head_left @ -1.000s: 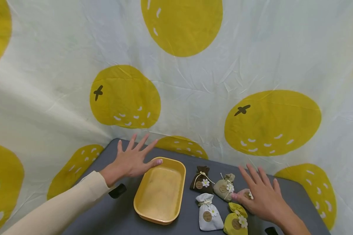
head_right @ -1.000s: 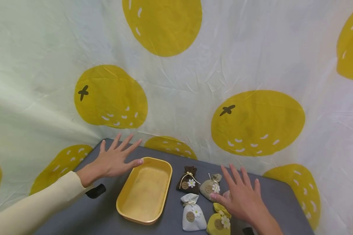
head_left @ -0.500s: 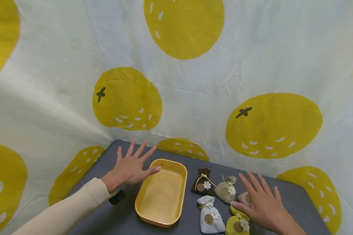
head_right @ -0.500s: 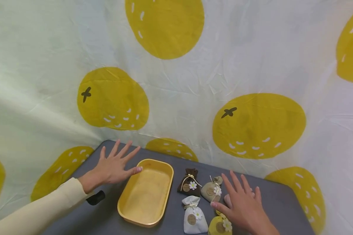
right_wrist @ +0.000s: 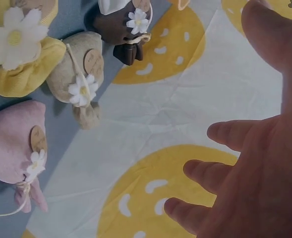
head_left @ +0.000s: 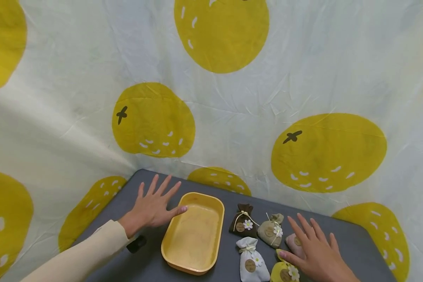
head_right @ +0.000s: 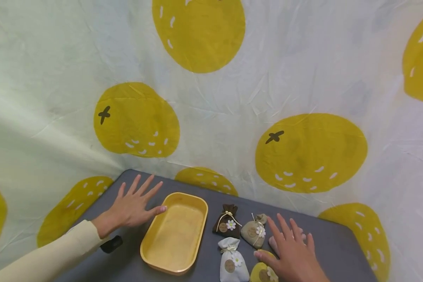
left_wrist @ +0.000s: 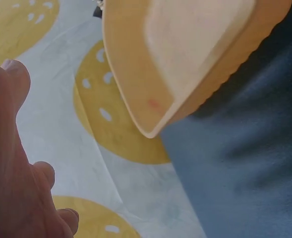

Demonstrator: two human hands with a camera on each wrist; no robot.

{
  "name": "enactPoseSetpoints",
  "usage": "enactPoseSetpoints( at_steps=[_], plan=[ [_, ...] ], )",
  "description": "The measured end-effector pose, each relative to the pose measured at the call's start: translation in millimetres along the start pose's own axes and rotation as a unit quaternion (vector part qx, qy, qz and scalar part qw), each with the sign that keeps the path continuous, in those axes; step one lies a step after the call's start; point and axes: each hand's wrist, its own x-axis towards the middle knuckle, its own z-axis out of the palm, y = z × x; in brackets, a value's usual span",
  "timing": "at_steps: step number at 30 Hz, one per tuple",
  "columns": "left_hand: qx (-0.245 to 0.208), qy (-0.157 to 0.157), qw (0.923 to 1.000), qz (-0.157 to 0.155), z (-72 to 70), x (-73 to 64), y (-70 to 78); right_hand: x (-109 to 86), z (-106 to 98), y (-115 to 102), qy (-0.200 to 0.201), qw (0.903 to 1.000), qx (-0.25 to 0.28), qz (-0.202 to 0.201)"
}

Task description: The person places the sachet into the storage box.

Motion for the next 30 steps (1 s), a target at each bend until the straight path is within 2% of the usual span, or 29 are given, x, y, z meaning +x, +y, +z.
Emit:
enactPoseSetpoints(
  at_steps=[12, 19, 30],
  plan=[
    [-0.017, -0.013, 0.9998, -0.003, 17.5, -0.1, -13.0, -2.5, 17, 12, -0.004, 0.9999, 0.002, -0.01],
    [-0.041, -0.038, 0.9984, 0.007, 30.1, -1.4, -16.1, -4.9, 30, 19, -0.028, 0.9995, 0.004, 0.016],
    [-0.065, -0.063, 0.9957, -0.018, 45.4, -0.2, -22.4, -8.1, 47, 21, -0.03, 0.9992, 0.015, 0.021]
  ],
)
